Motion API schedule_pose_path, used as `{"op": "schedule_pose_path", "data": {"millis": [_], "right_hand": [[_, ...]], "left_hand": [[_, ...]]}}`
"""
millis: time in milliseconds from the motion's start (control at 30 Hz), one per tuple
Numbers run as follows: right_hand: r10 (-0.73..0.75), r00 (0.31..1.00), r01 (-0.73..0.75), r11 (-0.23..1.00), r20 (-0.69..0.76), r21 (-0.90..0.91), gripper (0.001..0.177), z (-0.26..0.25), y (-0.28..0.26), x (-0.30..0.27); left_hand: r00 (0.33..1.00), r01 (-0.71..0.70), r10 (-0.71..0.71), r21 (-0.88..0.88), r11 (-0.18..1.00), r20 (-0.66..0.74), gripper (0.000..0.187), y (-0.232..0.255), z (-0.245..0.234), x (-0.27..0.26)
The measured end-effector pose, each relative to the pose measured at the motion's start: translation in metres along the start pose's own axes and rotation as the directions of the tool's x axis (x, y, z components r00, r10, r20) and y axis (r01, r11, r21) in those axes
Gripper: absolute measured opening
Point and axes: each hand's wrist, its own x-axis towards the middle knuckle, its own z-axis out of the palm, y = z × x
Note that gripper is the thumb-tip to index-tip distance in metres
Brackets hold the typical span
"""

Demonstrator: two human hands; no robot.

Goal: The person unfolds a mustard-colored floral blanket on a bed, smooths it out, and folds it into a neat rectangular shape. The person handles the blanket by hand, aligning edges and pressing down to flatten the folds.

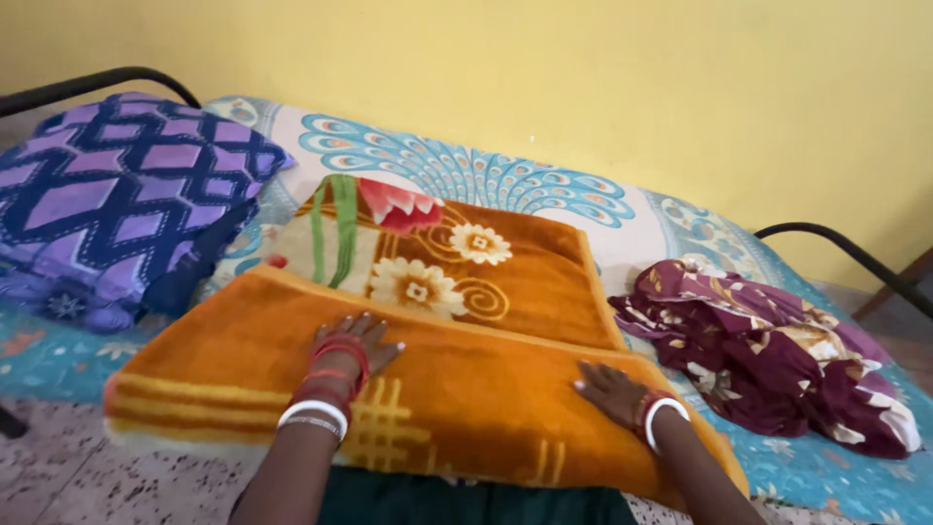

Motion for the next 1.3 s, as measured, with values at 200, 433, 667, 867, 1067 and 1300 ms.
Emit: {"op": "schedule_pose_path", "data": {"millis": [200, 433, 667, 867, 1067, 1300], "right_hand": [[0.128, 0.985, -0.133, 0.991, -0.117, -0.031, 0.072, -0.011, -0.04, 0.003], [-0.217, 0.973, 0.216, 0.976, 0.073, 0.025, 0.085, 0.015, -0.094, 0.066], [0.068, 0.997, -0.07, 0.997, 0.032, 0.044, 0.097, -0.014, -0.009, 0.057], [0.161, 0.987, -0.16, 0.986, 0.001, -0.05, 0.099, -0.041, -0.024, 0.041], [0.034, 0.99, -0.08, 0.936, 0.137, 0.344, 0.109, -0.034, 0.018, 0.071], [-0.036, 0.975, -0.019, 0.969, 0.218, 0.245, 0.112, -0.056, 0.057, 0.114]], "left_hand": [[0.997, 0.057, -0.056, 0.019, 0.998, -0.053, 0.082, 0.009, -0.001, -0.009], [1.0, 0.026, -0.026, 0.014, 1.0, -0.008, 0.09, -0.005, -0.004, -0.004], [0.977, -0.21, 0.197, 0.198, 0.958, 0.08, 0.111, -0.034, -0.02, 0.031], [0.955, -0.296, 0.289, 0.214, 0.931, 0.064, 0.122, -0.043, -0.039, 0.081], [0.944, -0.303, 0.284, 0.104, 0.947, 0.165, 0.105, -0.058, -0.047, 0.118], [0.936, -0.288, 0.274, 0.034, 0.957, 0.222, 0.095, -0.077, -0.085, 0.138]]}}
